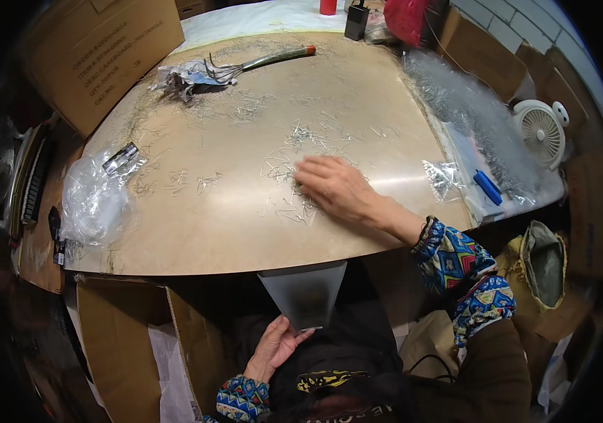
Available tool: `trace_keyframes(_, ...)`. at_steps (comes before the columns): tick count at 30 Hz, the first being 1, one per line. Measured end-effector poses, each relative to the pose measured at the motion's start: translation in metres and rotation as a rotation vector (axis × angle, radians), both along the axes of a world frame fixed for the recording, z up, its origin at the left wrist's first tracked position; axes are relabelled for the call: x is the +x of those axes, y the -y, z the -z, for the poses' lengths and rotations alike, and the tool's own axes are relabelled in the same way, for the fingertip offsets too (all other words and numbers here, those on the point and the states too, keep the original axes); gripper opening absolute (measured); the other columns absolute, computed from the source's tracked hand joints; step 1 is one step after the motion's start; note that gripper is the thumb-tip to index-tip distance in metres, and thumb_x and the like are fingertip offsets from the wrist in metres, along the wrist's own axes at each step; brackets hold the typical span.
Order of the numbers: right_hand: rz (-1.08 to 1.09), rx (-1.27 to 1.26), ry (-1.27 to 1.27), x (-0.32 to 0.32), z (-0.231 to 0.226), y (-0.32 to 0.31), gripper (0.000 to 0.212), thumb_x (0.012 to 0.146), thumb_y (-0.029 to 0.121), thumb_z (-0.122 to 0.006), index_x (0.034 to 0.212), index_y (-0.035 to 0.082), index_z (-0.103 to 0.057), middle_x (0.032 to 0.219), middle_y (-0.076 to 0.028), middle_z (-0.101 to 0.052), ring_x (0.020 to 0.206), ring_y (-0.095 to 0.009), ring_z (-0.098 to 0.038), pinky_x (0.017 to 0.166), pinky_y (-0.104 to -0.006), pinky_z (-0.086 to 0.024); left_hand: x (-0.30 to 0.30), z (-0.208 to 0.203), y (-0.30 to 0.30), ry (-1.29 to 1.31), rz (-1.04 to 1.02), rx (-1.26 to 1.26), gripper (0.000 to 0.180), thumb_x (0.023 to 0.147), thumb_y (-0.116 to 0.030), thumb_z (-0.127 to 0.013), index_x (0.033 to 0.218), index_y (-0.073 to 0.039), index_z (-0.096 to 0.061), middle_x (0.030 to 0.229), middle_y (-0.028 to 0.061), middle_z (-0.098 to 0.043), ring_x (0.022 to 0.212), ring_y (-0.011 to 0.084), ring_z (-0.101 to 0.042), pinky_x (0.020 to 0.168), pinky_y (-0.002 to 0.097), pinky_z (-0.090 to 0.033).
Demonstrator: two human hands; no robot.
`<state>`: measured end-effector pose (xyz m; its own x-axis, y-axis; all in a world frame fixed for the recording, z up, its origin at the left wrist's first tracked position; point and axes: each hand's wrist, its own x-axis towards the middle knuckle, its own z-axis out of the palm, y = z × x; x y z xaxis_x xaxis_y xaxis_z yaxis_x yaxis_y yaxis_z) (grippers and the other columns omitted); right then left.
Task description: Sorting small metal components on a workbench and placing them into individual plastic bags.
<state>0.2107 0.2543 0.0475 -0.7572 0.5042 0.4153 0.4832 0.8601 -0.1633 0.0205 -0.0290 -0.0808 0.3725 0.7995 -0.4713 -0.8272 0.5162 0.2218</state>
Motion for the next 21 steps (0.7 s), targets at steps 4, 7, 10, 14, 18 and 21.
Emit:
trace_keyframes(4,0.107,-0.608,-0.429,0.017,-0.002,0.011,0.029,0.095,0.02,-0.058,0.116,0.001,-0.064,0.115,-0.015,-0.067,0.106,-0.026,-0.064,0.089,-0.0357,-0.051,0.003,0.009,0.006,-0.001,0.028,0.005,0.039,0.094,-0.028,-0.06,0.124,-0.003,-0.054,0.126,0.0162,-0.059,0.119,0.029,-0.056,0.103,0.0533,-0.044)
trace_keyframes(7,0.248,-0.658,-0.549,0.023,-0.005,0.004,0.03,0.096,0.019,-0.058,0.118,0.001,-0.064,0.114,-0.017,-0.067,0.105,-0.026,-0.065,0.09,-0.033,-0.051,0.004,0.005,0.004,0.111,0.043,0.004,0.042,0.095,-0.029,-0.059,0.128,-0.005,-0.052,0.13,0.0186,-0.056,0.125,0.0346,-0.05,0.101,0.058,-0.044)
trace_keyframes(10,0.109,-0.271,-0.194,0.009,0.005,0.0,0.043,0.098,0.036,-0.051,0.132,0.009,-0.055,0.14,-0.02,-0.048,0.138,-0.036,-0.033,0.114,-0.0441,-0.026,0.007,0.004,0.004,0.258,0.097,-0.011,0.047,0.096,-0.028,-0.058,0.134,-0.004,-0.046,0.137,0.0215,-0.048,0.133,0.0401,-0.04,0.1,0.0593,-0.044)
trace_keyframes(14,-0.026,-0.017,0.0,-0.035,0.011,0.016,0.042,0.096,0.035,-0.054,0.127,0.007,-0.058,0.137,-0.019,-0.05,0.138,-0.037,-0.033,0.113,-0.0442,-0.027,0.004,0.008,0.006,0.316,0.137,0.075,0.05,0.096,-0.025,-0.057,0.138,-0.004,-0.04,0.144,0.0228,-0.04,0.138,0.0432,-0.03,0.099,0.0603,-0.045)
trace_keyframes(18,-0.08,-0.675,-0.236,-0.025,-0.01,0.02,0.033,0.095,0.026,-0.056,0.12,0.005,-0.063,0.123,-0.019,-0.06,0.128,-0.035,-0.047,0.106,-0.0392,-0.039,0.005,-0.004,0.005,0.156,0.173,0.135,0.056,0.095,-0.023,-0.06,0.142,-0.005,-0.036,0.145,0.0215,-0.039,0.139,0.0453,-0.027,0.098,0.0596,-0.046)
trace_keyframes(21,0.169,-0.526,-0.431,0.011,0.003,0.01,0.028,0.094,0.02,-0.057,0.114,0.002,-0.066,0.115,-0.02,-0.064,0.121,-0.034,-0.053,0.1,-0.0378,-0.043,0.008,0.001,0.001,0.149,0.207,0.142,0.056,0.095,-0.021,-0.059,0.143,-0.006,-0.033,0.146,0.0216,-0.036,0.139,0.045,-0.027,0.098,0.0599,-0.046)
